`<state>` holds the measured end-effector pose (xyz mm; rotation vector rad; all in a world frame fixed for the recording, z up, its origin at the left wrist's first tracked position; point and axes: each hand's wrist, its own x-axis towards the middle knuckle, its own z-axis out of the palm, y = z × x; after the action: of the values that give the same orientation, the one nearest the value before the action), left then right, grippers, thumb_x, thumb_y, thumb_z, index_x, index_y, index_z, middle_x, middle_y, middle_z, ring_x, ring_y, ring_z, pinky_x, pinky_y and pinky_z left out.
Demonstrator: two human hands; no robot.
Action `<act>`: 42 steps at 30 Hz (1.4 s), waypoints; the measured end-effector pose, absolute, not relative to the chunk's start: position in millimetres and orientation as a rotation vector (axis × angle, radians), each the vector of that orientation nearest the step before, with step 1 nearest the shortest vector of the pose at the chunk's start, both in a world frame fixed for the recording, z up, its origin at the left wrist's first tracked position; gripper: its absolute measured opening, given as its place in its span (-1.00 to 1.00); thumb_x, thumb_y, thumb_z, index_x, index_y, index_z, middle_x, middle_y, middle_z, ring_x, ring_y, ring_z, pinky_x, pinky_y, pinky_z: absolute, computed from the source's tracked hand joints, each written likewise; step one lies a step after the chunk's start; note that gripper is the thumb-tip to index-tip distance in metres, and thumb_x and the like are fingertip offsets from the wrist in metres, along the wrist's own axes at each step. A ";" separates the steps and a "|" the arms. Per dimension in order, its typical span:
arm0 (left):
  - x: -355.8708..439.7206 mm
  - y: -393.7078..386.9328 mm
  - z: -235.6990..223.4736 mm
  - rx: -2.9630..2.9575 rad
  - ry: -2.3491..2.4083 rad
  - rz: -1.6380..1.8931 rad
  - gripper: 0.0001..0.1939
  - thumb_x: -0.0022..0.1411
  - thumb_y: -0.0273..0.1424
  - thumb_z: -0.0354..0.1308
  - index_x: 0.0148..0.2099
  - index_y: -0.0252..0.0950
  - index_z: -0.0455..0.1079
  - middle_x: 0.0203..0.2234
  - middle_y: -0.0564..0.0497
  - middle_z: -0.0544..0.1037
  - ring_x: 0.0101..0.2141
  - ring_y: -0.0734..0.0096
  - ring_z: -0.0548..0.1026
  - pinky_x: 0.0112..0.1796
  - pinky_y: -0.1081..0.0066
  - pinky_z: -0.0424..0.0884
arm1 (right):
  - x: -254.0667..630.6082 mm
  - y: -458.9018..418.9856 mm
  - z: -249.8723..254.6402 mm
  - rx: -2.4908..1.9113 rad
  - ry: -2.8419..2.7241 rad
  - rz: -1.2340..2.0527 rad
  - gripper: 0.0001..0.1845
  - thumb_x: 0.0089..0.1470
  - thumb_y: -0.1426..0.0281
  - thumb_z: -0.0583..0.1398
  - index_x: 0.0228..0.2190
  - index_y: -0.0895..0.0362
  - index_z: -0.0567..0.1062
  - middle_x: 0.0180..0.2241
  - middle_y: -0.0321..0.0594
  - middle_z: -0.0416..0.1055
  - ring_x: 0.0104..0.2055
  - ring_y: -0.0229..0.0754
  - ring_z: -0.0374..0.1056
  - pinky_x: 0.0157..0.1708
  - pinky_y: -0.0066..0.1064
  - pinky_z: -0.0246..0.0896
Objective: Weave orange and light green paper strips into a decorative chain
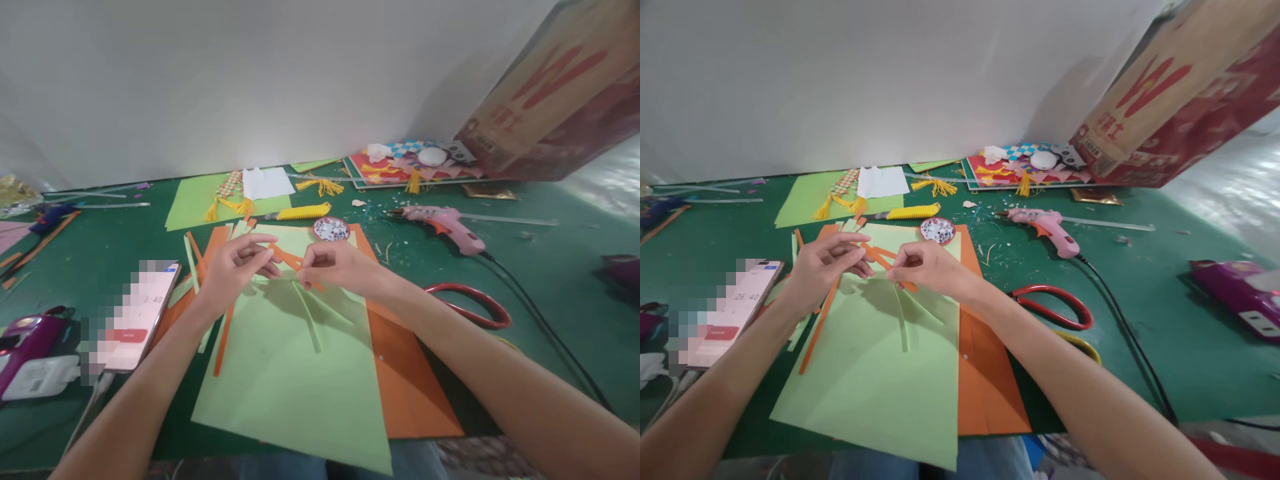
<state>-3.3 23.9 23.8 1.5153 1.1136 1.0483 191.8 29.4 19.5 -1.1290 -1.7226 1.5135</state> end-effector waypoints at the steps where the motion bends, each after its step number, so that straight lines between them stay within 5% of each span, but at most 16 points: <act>1: -3.3 23.6 23.9 1.526 1.116 1.047 -0.74 0.08 -0.30 0.23 -0.19 -0.33 0.44 -0.55 0.03 0.56 -0.52 0.41 0.56 -0.40 0.41 0.53 | 192.0 29.3 20.0 -1.127 -1.727 1.518 -0.79 -0.09 0.38 0.25 -0.63 0.16 0.36 -0.61 -0.34 0.38 -0.53 -0.37 0.26 -0.46 -0.47 0.12; 25: -3.6 21.5 23.8 1.566 1.097 1.108 -0.76 0.18 -0.30 0.13 -0.15 -0.32 0.43 -0.53 0.01 0.56 -0.46 0.37 0.57 -0.37 0.37 0.55 | 191.9 30.0 17.6 -1.134 -1.742 1.531 -0.85 -0.10 0.45 0.22 -0.62 0.16 0.37 -0.60 -0.33 0.39 -0.54 -0.36 0.27 -0.47 -0.48 0.14; 42: 0.9 15.0 21.4 1.825 1.238 1.227 -0.84 0.09 -0.40 0.21 -0.22 -0.25 0.46 -0.51 0.09 0.59 -0.51 0.46 0.55 -0.34 0.43 0.52 | 190.0 29.2 15.3 -1.007 -1.762 1.544 -0.83 -0.05 0.31 0.24 -0.48 0.14 0.37 -0.56 -0.36 0.36 -0.51 -0.35 0.25 -0.47 -0.46 0.12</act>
<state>0.9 15.0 21.4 1.8250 1.2376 1.2269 190.0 29.2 15.3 -1.0072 -1.7625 1.5436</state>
